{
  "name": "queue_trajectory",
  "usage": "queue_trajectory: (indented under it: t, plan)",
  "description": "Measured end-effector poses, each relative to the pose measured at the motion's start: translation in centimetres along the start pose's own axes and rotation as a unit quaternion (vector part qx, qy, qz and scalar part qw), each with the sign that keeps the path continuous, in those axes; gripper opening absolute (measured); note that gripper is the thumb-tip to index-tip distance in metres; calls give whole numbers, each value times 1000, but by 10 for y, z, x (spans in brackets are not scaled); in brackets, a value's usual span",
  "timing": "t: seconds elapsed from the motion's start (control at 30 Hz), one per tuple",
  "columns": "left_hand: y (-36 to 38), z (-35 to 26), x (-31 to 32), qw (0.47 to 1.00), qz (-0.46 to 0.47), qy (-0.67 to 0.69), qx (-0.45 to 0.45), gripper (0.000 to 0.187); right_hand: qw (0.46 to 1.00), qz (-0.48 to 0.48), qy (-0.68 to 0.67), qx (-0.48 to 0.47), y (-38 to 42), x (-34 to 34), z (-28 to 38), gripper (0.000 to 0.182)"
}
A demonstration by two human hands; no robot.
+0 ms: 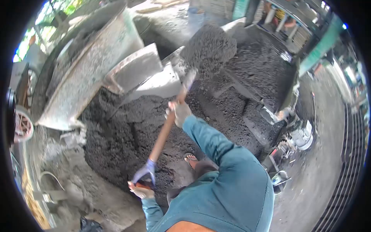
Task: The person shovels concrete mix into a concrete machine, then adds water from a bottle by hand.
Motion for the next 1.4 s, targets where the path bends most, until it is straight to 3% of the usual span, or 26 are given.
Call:
queue_trajectory:
  t: [0.03,0.1,0.13,0.17,0.2,0.23,0.27,0.3,0.33,0.4,0.5,0.63,0.7,0.73,0.77,0.8,0.9,1.03,1.1,1.17,1.2,1.23,1.27,1.3,1.33,1.4]
  plan:
    - [-13,-42,34,999,33,13,13,65,998,42,-36,-13,-17,26,29,15]
    - [2,-153,111,970,176,-25,164,55,983,141,-115,-36,-40,80,94,7]
    - [21,-201,149,932,239,33,271,57,977,99,-125,-143,-40,93,139,9]
    - [44,-243,172,909,196,-20,367,62,965,152,-149,-151,-45,105,172,10]
    - [69,-275,194,815,184,-84,543,63,962,91,-167,-196,-30,108,203,9]
    - [90,-297,217,723,148,-65,672,64,956,120,-192,-188,-38,100,232,7]
    - [140,-328,239,632,162,-118,749,68,932,222,-215,-188,-24,104,254,7]
    - [173,-341,251,546,212,-108,803,70,918,241,-261,-177,-16,94,273,7]
    - [195,-337,261,487,215,-136,836,66,916,216,-251,-227,3,85,287,6]
    - [210,-297,275,441,265,-179,839,62,928,196,-211,-236,-4,42,310,11]
    - [201,-250,258,468,312,-200,802,60,947,161,-139,-240,13,23,290,19]
    - [152,-207,177,629,325,-181,683,66,953,234,-112,-157,54,48,203,26]
    - [115,-175,116,732,342,-152,569,70,962,243,-69,-106,69,54,143,25]
    - [93,-153,79,825,348,-128,426,74,954,279,-64,-90,86,63,108,22]
    - [78,-127,43,895,341,-97,272,77,968,237,-46,-67,98,63,75,22]
    - [66,-118,9,939,299,-45,164,88,968,239,-67,-37,107,59,36,19]
    - [44,-93,-117,979,182,-23,88,80,974,199,-88,64,146,24,-83,20]
    - [61,-107,-241,966,241,-36,83,71,971,58,-151,174,213,-45,-204,21]
    - [70,-124,-285,978,132,-109,119,64,969,-35,-137,201,240,-90,-248,20]
    - [106,-161,-265,961,177,-167,130,57,959,-112,-121,230,258,-130,-283,19]
    - [127,-177,-237,934,259,-206,133,54,953,-142,-109,245,263,-150,-295,17]
    - [142,-188,-215,891,282,-324,151,57,945,-174,-98,258,268,-170,-305,16]
    - [142,-183,-202,845,279,-396,227,59,940,-194,-94,265,269,-190,-312,15]
    - [175,-201,-164,805,289,-431,288,54,934,-213,-89,272,270,-209,-316,13]
    - [191,-191,-138,782,335,-446,280,47,927,-234,-83,281,276,-223,-317,13]
    - [214,-165,-97,713,358,-491,351,41,943,-207,-26,259,294,-230,-295,11]
Point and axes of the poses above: each hand's wrist, its own y-axis away from the middle knuckle, its own x-axis out of the palm, z = x × y, the point moved 9 cm from there along -y, towards the middle knuckle, and after that the axes turned 14 degrees about -y, right-handed, at the moved point
